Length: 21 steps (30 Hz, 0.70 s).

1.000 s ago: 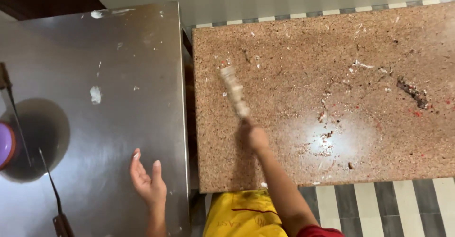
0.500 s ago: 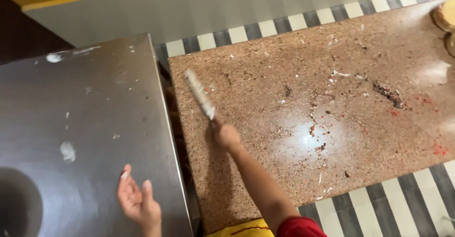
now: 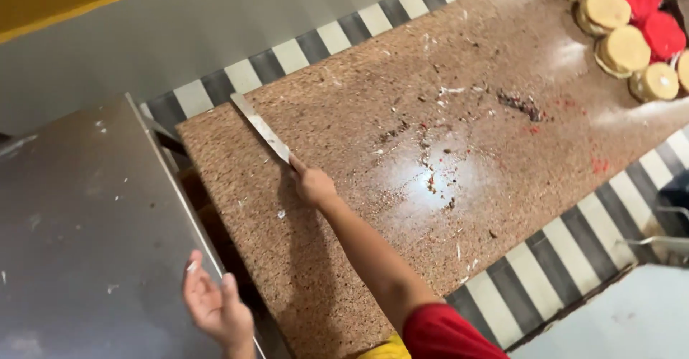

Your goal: The person squeezes filling from a plastic bottle onto round cookie tops and places the filled tops onto cookie bottoms to assemble sandwich cookies, arranging the finished cookies in rows on the worktable. They use a knife to scrape crumbs and spilled filling off the table and wipe the surface with their hand.

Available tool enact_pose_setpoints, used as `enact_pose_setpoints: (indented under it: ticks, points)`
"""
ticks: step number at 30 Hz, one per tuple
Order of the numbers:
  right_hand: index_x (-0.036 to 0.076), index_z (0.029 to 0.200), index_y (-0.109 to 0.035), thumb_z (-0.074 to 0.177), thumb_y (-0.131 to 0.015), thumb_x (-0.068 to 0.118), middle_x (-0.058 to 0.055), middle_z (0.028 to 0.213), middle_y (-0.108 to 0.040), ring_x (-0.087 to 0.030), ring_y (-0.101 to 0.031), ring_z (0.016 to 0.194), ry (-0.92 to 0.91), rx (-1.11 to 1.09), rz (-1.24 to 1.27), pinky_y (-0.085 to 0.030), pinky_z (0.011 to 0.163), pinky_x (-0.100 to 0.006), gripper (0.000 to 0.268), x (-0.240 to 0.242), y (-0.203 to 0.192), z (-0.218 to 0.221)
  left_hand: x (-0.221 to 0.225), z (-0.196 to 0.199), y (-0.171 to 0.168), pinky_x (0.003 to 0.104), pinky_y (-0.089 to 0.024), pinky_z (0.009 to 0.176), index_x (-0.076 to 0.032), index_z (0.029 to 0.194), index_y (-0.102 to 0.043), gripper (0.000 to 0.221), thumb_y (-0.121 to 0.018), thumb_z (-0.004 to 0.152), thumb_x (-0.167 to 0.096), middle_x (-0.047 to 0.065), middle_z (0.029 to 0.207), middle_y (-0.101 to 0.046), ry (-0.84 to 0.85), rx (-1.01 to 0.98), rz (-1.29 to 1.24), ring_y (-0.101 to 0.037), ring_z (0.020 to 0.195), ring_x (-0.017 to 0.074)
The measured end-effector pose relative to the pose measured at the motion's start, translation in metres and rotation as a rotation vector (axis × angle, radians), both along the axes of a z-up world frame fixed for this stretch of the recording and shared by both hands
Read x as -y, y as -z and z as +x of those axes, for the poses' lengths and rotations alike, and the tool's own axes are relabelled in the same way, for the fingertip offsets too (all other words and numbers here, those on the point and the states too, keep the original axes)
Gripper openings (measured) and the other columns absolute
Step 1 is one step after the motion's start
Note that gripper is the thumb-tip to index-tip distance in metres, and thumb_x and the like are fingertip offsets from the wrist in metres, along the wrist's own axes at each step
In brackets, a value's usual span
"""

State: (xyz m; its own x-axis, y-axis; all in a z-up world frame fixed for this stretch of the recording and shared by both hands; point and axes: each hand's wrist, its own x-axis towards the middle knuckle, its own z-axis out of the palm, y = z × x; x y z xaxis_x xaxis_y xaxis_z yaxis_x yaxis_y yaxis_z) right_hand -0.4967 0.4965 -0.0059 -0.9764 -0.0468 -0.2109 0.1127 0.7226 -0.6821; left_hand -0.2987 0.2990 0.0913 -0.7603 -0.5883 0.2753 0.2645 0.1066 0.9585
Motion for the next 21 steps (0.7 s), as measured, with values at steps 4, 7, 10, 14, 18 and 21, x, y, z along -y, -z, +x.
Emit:
enact_pose_setpoints:
  ticks: [4,7,10,14,18,21]
  points:
    - [0.022,0.128,-0.065,0.103,-0.045,0.038,-0.021,0.099,-0.073,-0.037,-0.074,0.091,0.281,0.232,0.036,-0.060,0.075,-0.049,0.036,-0.061,0.036,-0.045,-0.022,-0.026,0.004,0.045,-0.038,0.130,0.002,0.147,-0.046,0.051,-0.066,0.101,-0.010,0.019,0.156,-0.050,0.130,0.035,-0.094,-0.047,0.150,0.0297]
    - [0.016,0.126,-0.070,0.099,-0.055,0.033,-0.023,0.099,-0.074,-0.039,-0.072,0.092,0.506,-0.046,0.020,-0.057,0.078,-0.050,0.036,-0.173,0.092,-0.025,-0.018,-0.054,0.049,0.047,-0.029,0.130,0.001,0.153,-0.041,0.061,-0.065,0.102,-0.023,0.021,0.164,-0.039,0.163,0.323,-0.301,-0.035,0.156,0.0322]
    - [0.008,0.134,-0.065,0.101,-0.056,0.021,-0.022,0.110,-0.076,-0.034,-0.071,0.093,0.558,-0.170,-0.131,-0.056,0.080,-0.045,0.037,-0.241,0.045,0.026,0.003,-0.103,0.128,0.054,-0.015,0.127,0.004,0.158,-0.032,0.079,-0.058,0.103,-0.046,0.026,0.168,-0.023,0.099,0.640,-0.627,-0.018,0.158,0.0383]
    - [0.006,0.147,-0.055,0.105,-0.053,0.010,-0.022,0.127,-0.065,-0.029,-0.064,0.110,0.183,-0.205,-0.538,-0.057,0.093,-0.043,0.043,-0.288,0.108,0.155,-0.030,-0.175,0.134,0.057,-0.004,0.127,0.011,0.161,-0.021,0.093,-0.049,0.107,-0.059,0.031,0.169,-0.010,0.118,0.810,-0.906,-0.005,0.158,0.0446]
    - [0.018,0.144,-0.060,0.096,-0.064,0.026,-0.024,0.115,-0.071,-0.044,-0.068,0.101,-0.070,0.027,0.052,-0.054,0.087,-0.047,0.048,-0.269,0.013,0.183,-0.185,-0.197,0.104,0.054,-0.007,0.128,0.006,0.160,-0.021,0.091,-0.050,0.100,-0.056,0.025,0.169,-0.013,0.405,0.739,-1.024,-0.010,0.157,0.0417]
    - [0.020,0.145,-0.062,0.103,-0.060,0.027,-0.024,0.114,-0.072,-0.039,-0.071,0.107,0.145,0.048,0.031,-0.055,0.090,-0.045,0.042,-0.357,0.039,0.164,-0.304,-0.196,0.072,0.052,-0.010,0.125,-0.007,0.161,-0.025,0.072,-0.045,0.104,-0.045,0.018,0.171,-0.017,0.557,0.943,-0.797,-0.016,0.156,0.0386]
